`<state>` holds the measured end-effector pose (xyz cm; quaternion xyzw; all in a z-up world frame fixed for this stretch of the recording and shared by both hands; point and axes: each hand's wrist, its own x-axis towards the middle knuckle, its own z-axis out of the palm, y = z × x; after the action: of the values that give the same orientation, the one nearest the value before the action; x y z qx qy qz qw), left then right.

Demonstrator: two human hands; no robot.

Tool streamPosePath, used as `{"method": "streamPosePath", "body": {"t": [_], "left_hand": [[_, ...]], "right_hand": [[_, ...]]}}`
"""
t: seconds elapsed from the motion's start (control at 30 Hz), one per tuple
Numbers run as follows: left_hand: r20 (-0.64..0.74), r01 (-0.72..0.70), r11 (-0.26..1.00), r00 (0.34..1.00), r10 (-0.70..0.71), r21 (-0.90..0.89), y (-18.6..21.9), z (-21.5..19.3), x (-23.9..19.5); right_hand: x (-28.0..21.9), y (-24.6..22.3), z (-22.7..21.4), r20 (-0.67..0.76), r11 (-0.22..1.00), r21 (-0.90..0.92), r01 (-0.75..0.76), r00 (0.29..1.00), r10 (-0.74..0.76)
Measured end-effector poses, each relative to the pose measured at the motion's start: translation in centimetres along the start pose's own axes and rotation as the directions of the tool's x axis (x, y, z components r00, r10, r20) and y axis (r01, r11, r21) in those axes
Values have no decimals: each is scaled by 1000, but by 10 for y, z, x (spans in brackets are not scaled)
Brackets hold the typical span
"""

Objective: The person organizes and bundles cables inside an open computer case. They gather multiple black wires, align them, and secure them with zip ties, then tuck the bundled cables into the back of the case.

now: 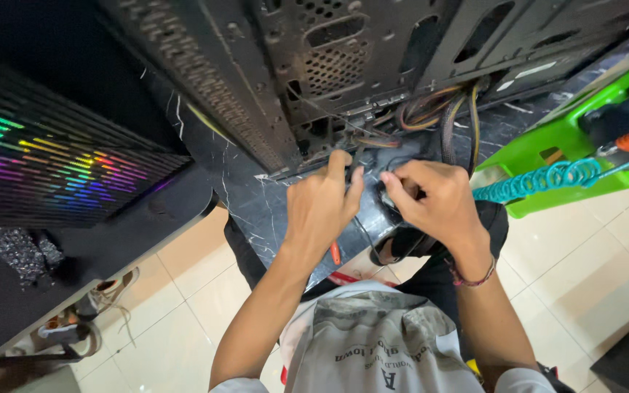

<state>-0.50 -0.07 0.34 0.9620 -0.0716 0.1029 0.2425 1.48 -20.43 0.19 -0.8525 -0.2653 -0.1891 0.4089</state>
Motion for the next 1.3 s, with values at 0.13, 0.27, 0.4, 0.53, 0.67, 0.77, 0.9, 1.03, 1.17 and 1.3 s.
{"method": "streamPosePath", "body": {"t": [0.13, 0.27, 0.4, 0.53, 0.67, 0.77, 0.9, 1.03, 1.17, 1.3], "left_hand": [[-35, 13, 1000, 999, -13, -9, 8, -2, 4], [-97, -48, 999, 994, 50, 22, 8, 2, 6], [-152, -81, 995, 984, 89, 58, 10, 4, 6], [-179, -69, 995, 980, 82, 79, 13, 4, 6], [-180, -93, 995, 979, 98, 37, 19, 1, 7], [-206, -127, 992, 970, 128, 15, 18, -2, 10], [-239, -180, 984, 955, 177, 9, 10, 10, 11], [-290, -237, 969, 925, 245, 65, 19, 0, 13], [-260, -281, 958, 922, 286, 59, 18, -2, 14], [-263, -258, 966, 932, 250, 6, 19, -1, 12]], "right_hand": [[3, 3, 7, -8, 996, 87, -18, 1000, 18], [1, 8, 20, -24, 990, 142, 3, 1000, 0], [2, 11, 21, -23, 976, 216, 1, 1000, 4], [2, 14, 21, -6, 979, 202, 12, 1000, -11], [2, 15, 19, 5, 982, 186, 14, 1000, -15], [3, 13, 17, 2, 982, 188, 19, 1000, -20], [1, 17, 18, 2, 984, 174, 28, 1000, -29], [0, 17, 18, 4, 986, 164, 32, 999, -33], [1, 17, 17, 3, 985, 166, 42, 999, -43], [0, 19, 18, 2, 986, 163, 39, 999, -40]]}}
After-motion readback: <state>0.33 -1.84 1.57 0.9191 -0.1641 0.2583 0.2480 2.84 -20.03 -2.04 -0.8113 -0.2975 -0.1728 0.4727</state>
